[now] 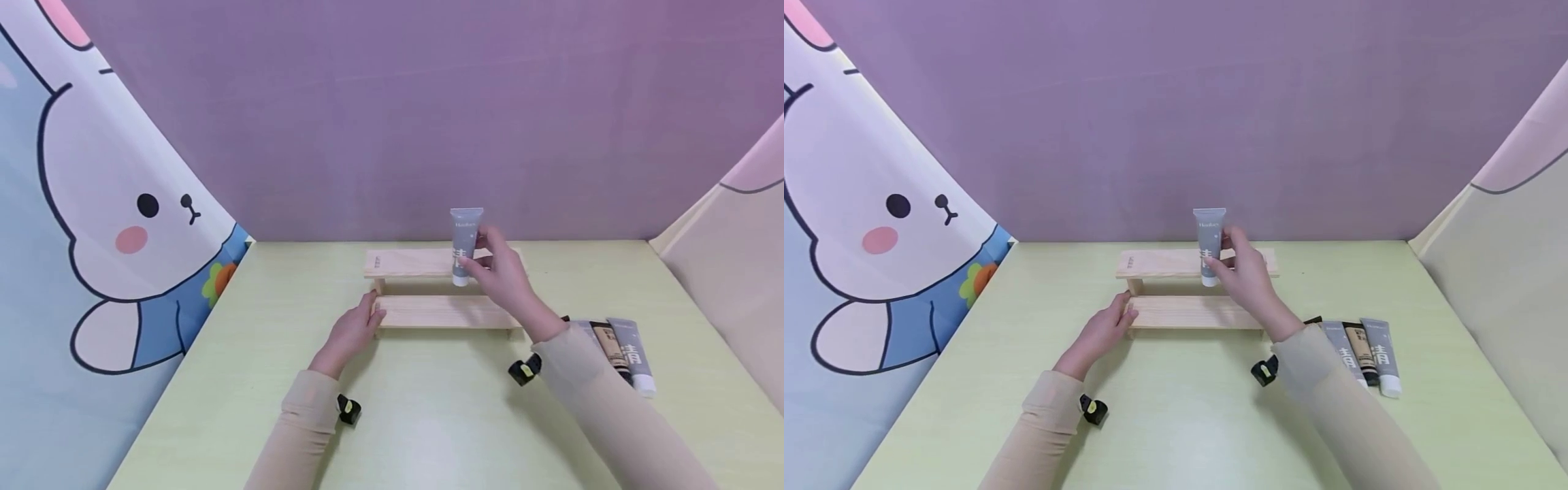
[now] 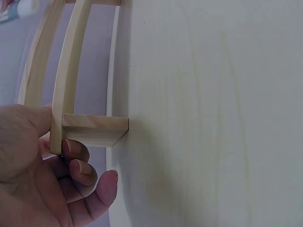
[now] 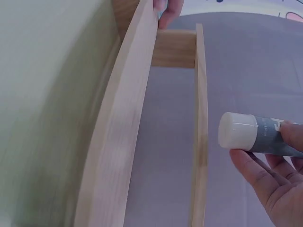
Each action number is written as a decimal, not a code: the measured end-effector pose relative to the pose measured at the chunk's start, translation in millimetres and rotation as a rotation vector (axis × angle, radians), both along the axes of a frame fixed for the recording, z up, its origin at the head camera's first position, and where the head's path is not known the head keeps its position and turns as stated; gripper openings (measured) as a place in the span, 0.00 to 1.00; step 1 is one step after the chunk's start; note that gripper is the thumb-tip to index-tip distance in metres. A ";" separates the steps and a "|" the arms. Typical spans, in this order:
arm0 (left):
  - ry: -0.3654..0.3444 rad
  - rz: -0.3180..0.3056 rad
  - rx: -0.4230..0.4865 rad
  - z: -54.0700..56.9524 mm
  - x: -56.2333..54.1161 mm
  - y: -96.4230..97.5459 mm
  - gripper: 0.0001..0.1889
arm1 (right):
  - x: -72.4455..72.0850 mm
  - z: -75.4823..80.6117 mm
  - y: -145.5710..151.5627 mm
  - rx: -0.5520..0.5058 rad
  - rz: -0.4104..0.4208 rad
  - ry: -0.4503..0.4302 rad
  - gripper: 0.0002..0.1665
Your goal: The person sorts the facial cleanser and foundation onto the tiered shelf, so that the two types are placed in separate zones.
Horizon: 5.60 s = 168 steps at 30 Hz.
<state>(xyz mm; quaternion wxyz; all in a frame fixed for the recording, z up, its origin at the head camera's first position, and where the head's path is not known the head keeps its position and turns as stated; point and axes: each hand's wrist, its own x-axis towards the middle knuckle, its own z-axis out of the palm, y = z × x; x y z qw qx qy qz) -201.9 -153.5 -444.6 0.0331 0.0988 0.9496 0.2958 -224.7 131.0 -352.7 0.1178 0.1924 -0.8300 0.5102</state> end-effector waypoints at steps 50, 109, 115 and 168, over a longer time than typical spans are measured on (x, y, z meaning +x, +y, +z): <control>-0.025 0.056 0.049 2.6 -2.1 -4.3 0.28 | 7.5 -16.9 5.2 0.157 -0.035 0.061 0.19; -0.092 0.119 0.288 -2.7 -3.6 -15.7 0.25 | 64.4 -40.1 141.2 0.488 -0.104 -0.302 0.31; -0.134 0.127 0.343 -3.4 -2.7 -15.4 0.25 | 58.6 -27.4 121.4 0.368 -0.099 -0.270 0.31; -0.148 0.138 0.380 -3.0 -0.3 -11.3 0.26 | -42.8 -10.4 -32.7 -0.153 0.036 -0.101 0.32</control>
